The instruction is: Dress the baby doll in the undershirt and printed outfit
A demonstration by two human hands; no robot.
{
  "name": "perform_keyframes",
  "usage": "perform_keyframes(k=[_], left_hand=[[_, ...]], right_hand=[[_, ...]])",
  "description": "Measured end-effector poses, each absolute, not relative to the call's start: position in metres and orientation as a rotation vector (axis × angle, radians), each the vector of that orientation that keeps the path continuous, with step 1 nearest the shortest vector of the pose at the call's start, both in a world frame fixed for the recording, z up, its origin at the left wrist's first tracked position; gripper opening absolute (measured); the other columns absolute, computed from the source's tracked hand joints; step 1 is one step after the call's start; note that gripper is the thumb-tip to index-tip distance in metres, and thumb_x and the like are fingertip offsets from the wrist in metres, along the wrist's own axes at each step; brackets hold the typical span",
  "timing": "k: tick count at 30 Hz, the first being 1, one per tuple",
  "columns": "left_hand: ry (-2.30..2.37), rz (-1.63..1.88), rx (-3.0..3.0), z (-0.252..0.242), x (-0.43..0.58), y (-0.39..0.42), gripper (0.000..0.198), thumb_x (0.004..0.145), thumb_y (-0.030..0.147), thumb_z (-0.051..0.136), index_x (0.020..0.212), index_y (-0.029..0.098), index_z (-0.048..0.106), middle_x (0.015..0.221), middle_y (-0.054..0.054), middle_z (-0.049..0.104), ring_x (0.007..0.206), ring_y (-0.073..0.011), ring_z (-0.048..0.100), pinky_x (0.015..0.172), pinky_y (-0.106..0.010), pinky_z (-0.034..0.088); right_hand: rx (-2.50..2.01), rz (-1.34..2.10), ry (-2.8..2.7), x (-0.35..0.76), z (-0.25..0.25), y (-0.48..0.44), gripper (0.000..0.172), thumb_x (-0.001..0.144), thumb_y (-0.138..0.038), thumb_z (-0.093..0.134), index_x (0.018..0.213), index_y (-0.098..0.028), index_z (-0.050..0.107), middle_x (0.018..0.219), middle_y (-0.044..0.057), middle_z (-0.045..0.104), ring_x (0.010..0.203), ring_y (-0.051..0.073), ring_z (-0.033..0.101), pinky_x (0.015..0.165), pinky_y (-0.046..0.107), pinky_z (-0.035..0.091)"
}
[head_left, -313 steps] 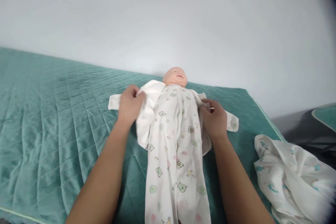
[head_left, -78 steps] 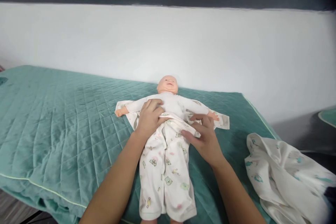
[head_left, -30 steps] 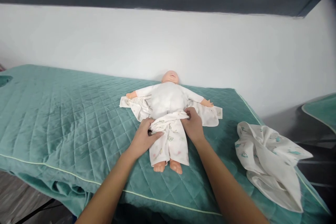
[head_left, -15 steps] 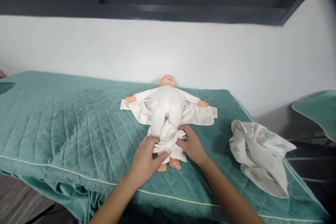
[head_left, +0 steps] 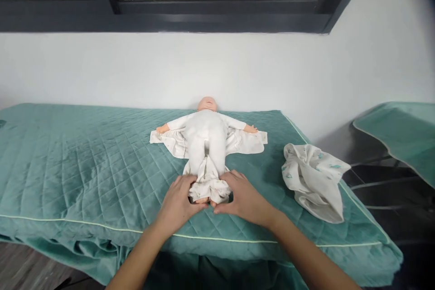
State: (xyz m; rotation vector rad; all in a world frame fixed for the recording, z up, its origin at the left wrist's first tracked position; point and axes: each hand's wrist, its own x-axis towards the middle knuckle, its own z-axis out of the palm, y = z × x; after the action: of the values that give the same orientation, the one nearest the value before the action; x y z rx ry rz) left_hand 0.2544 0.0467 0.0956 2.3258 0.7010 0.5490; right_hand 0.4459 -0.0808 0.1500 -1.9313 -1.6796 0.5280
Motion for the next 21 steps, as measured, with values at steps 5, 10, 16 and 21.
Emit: perform_keyframes(k=[5, 10, 16, 21], left_hand=[[0.876, 0.384, 2.116, 0.119, 0.246, 0.026, 0.049, 0.082, 0.034, 0.069, 0.126, 0.024, 0.050, 0.116, -0.006, 0.070, 0.103, -0.0268, 0.067, 0.085, -0.037, 0.049], [0.788, 0.104, 1.926, 0.160, 0.215, 0.016, 0.040, 0.078, 0.027, 0.067, 0.116, 0.022, 0.055, 0.103, -0.002, 0.070, 0.090, -0.0209, 0.065, 0.077, -0.029, 0.047], [0.470, -0.270, 2.157, 0.225, 0.170, 0.047, 0.034, 0.067, 0.038, 0.079, 0.094, 0.023, 0.064, 0.092, 0.002, 0.066, 0.083, -0.0184, 0.060, 0.067, -0.023, 0.042], [0.418, -0.333, 2.142, 0.271, 0.152, 0.092, 0.038, 0.074, 0.048, 0.074, 0.107, 0.029, 0.071, 0.103, -0.002, 0.071, 0.093, -0.0258, 0.066, 0.073, -0.026, 0.049]], right_hand=[[-2.050, 0.391, -1.812, 0.430, 0.152, -0.095, 0.021, 0.085, -0.028, 0.068, 0.101, -0.018, 0.060, 0.101, 0.007, 0.070, 0.099, 0.027, 0.061, 0.097, 0.042, 0.038], [-2.065, 0.689, -1.606, 0.421, 0.180, -0.111, 0.041, 0.085, -0.019, 0.059, 0.125, -0.023, 0.057, 0.098, 0.002, 0.071, 0.086, 0.021, 0.064, 0.079, 0.032, 0.043], [-1.492, 1.402, -1.706, 0.428, 0.228, -0.105, 0.038, 0.079, -0.053, 0.075, 0.093, -0.020, 0.063, 0.086, -0.003, 0.059, 0.074, 0.013, 0.052, 0.061, 0.023, 0.038], [-1.519, 1.064, -1.900, 0.410, 0.253, -0.066, 0.030, 0.094, -0.052, 0.057, 0.092, -0.023, 0.065, 0.080, -0.002, 0.061, 0.071, 0.015, 0.053, 0.065, 0.026, 0.039]])
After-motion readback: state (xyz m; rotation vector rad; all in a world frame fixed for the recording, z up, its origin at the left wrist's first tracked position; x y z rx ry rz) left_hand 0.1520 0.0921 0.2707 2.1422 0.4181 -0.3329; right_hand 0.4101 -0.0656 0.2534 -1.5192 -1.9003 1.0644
